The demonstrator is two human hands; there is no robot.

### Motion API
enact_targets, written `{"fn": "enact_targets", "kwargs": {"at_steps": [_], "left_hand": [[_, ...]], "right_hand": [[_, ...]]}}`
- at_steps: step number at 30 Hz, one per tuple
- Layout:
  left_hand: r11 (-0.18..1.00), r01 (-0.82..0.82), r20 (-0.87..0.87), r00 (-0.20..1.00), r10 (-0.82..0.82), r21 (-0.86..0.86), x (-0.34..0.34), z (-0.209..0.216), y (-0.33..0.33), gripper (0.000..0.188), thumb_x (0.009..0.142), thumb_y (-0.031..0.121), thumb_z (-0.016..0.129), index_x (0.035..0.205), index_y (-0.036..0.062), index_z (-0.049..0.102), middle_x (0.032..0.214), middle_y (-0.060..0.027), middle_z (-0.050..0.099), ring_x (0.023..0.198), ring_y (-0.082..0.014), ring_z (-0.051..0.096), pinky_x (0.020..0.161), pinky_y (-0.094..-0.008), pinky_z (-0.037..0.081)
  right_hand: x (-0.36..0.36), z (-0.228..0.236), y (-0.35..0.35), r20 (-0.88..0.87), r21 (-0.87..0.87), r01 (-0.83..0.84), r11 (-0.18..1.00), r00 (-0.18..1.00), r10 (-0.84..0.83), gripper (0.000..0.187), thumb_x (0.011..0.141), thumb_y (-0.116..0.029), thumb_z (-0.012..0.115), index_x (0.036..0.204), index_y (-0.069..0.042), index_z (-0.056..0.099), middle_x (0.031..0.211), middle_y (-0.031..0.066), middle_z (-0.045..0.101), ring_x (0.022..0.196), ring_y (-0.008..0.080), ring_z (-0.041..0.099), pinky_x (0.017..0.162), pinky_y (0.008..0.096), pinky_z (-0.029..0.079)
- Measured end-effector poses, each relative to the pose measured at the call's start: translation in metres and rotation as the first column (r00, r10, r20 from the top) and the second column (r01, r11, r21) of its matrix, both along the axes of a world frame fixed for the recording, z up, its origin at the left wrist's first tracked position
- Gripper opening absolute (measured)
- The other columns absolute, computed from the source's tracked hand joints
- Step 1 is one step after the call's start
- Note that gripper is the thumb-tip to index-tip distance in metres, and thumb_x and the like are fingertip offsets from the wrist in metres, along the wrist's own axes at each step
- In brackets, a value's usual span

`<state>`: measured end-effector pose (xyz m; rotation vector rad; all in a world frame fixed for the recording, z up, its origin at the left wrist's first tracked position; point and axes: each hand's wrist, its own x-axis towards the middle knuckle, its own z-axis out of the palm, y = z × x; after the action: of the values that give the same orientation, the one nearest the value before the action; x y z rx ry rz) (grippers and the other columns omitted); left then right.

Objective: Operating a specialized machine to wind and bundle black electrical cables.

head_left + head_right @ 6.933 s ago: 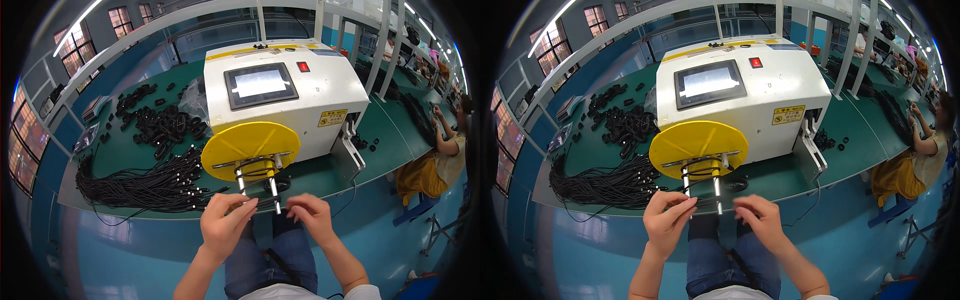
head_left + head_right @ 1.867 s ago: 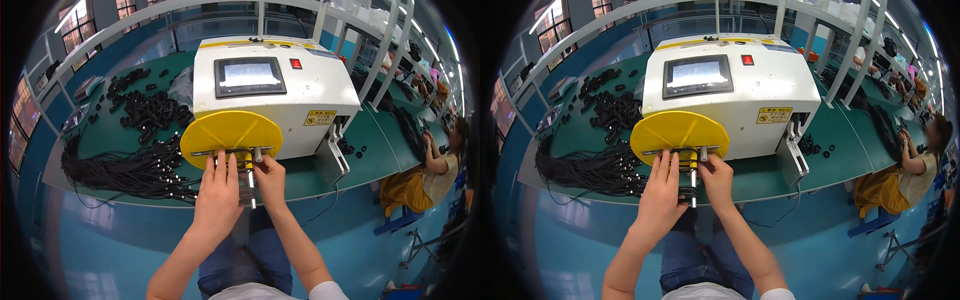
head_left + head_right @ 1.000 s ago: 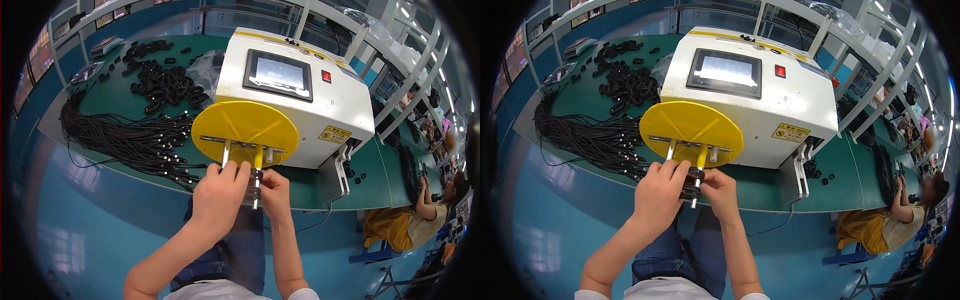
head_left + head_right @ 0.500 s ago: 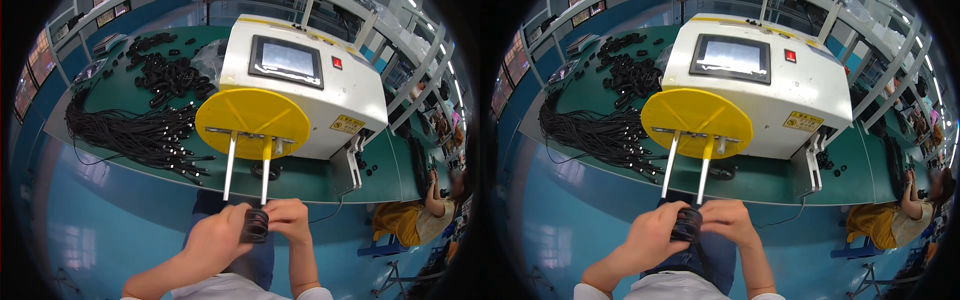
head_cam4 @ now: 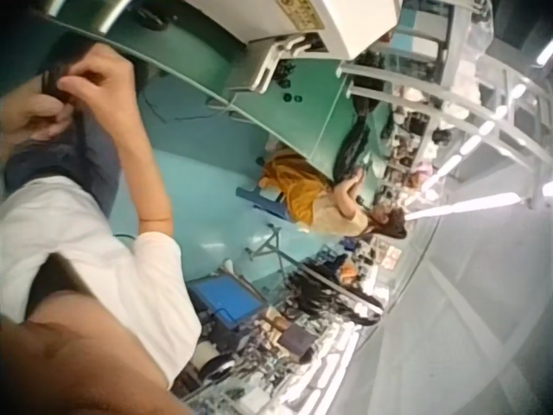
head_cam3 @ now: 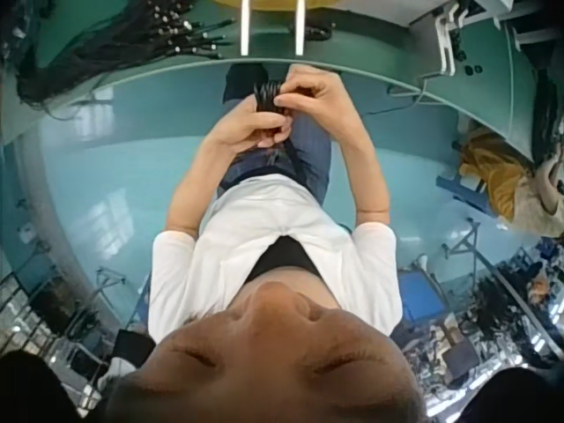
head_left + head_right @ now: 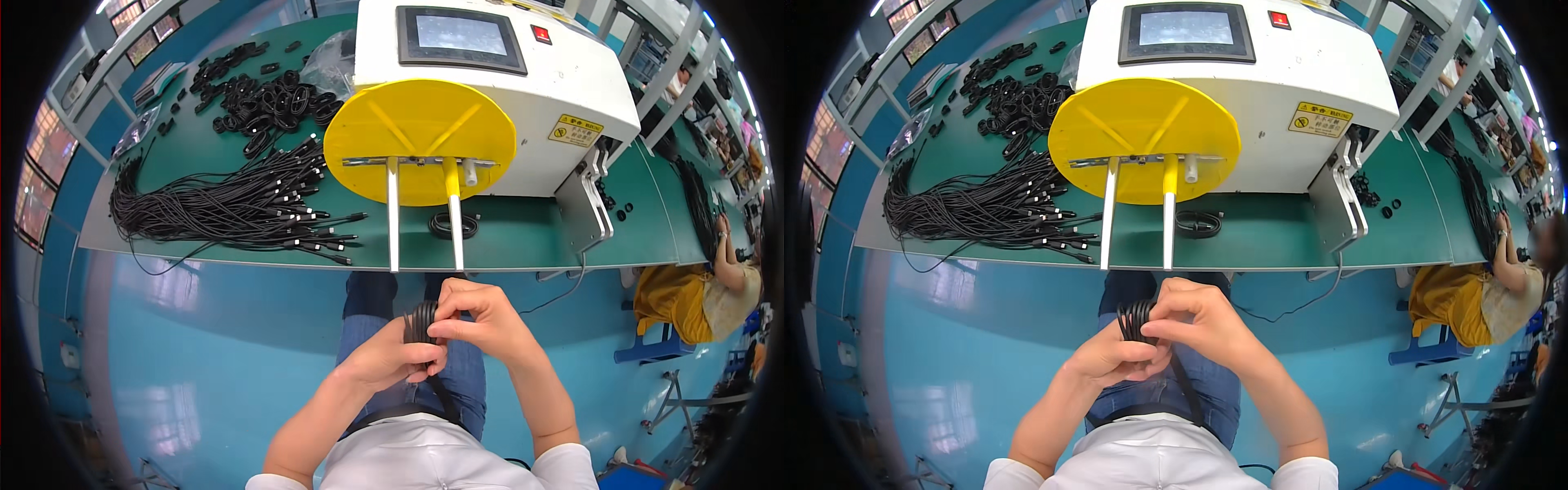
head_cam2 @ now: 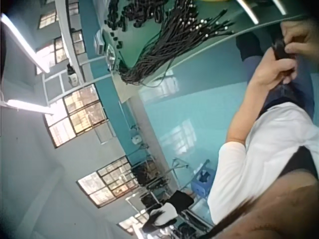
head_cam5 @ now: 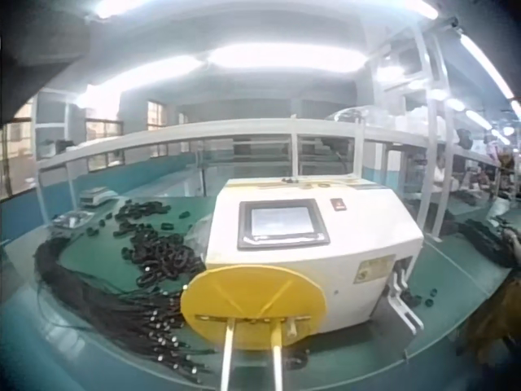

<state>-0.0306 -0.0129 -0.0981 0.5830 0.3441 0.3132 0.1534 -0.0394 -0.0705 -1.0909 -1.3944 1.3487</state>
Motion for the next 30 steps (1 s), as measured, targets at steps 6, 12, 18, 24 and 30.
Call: {"fn": "enact_targets", "kwargs": {"at_steps": [6, 12, 18, 24, 30], "left_hand": [[0.994, -0.008, -0.169, 0.985, 0.026, 0.105, 0.001, -0.001, -0.004, 0.011, 0.08, 0.006, 0.061, 0.084, 0.0037, 0.051, 0.069, -0.0045, 0.053, 0.055, -0.0106, 0.049, 0.042, -0.0221, 0.032], [0.946, -0.033, -0.298, 0.945, 0.134, 0.323, 0.003, -0.005, -0.014, 0.012, 0.074, 0.003, 0.063, 0.078, 0.0035, 0.052, 0.065, -0.0031, 0.052, 0.051, -0.0104, 0.048, 0.042, -0.023, 0.033], [0.876, -0.181, -0.261, 0.911, 0.321, 0.447, 0.007, -0.019, -0.018, 0.018, 0.069, 0.001, 0.067, 0.082, 0.0025, 0.055, 0.067, -0.0043, 0.056, 0.055, -0.0107, 0.054, 0.044, -0.0236, 0.041], [0.869, -0.033, -0.352, 0.906, 0.234, 0.493, 0.01, -0.016, -0.008, 0.021, 0.07, 0.004, 0.07, 0.086, 0.0015, 0.056, 0.07, -0.0039, 0.058, 0.057, -0.0102, 0.056, 0.047, -0.0224, 0.043], [0.892, -0.036, -0.381, 0.895, 0.229, 0.451, 0.022, -0.012, 0.002, 0.021, 0.072, 0.007, 0.072, 0.083, 0.0033, 0.055, 0.066, -0.0007, 0.055, 0.057, -0.0092, 0.056, 0.049, -0.0237, 0.043]], "right_hand": [[-0.002, 0.006, 0.005, 0.106, 0.187, 0.102, 0.977, 0.987, -0.123, 0.01, 0.08, -0.007, 0.065, 0.085, 0.001, 0.067, 0.086, 0.0081, 0.062, 0.085, 0.0206, 0.059, 0.075, 0.0313, 0.048], [-0.033, -0.014, -0.002, 0.287, 0.268, -0.199, 0.943, 0.951, 0.119, 0.016, 0.087, -0.01, 0.056, 0.093, 0.001, 0.065, 0.097, 0.0136, 0.064, 0.099, 0.0291, 0.061, 0.089, 0.036, 0.049], [-0.037, -0.026, -0.002, 0.482, 0.394, -0.19, 0.899, 0.876, -0.026, 0.021, 0.087, -0.012, 0.055, 0.099, 0.003, 0.063, 0.114, 0.0161, 0.061, 0.104, 0.0312, 0.06, 0.092, 0.0387, 0.048], [-0.036, -0.029, -0.005, 0.552, 0.442, -0.111, 0.89, 0.816, -0.172, 0.025, 0.088, -0.017, 0.056, 0.104, 0.001, 0.063, 0.108, 0.0139, 0.064, 0.096, 0.0283, 0.063, 0.087, 0.0357, 0.051], [0.008, -0.035, -0.013, -0.112, -0.221, 0.261, 0.94, 0.95, -0.29, 0.027, 0.093, -0.02, 0.054, 0.111, -0.002, 0.06, 0.106, 0.0085, 0.064, 0.096, 0.0184, 0.061, 0.084, 0.0326, 0.048]]}}
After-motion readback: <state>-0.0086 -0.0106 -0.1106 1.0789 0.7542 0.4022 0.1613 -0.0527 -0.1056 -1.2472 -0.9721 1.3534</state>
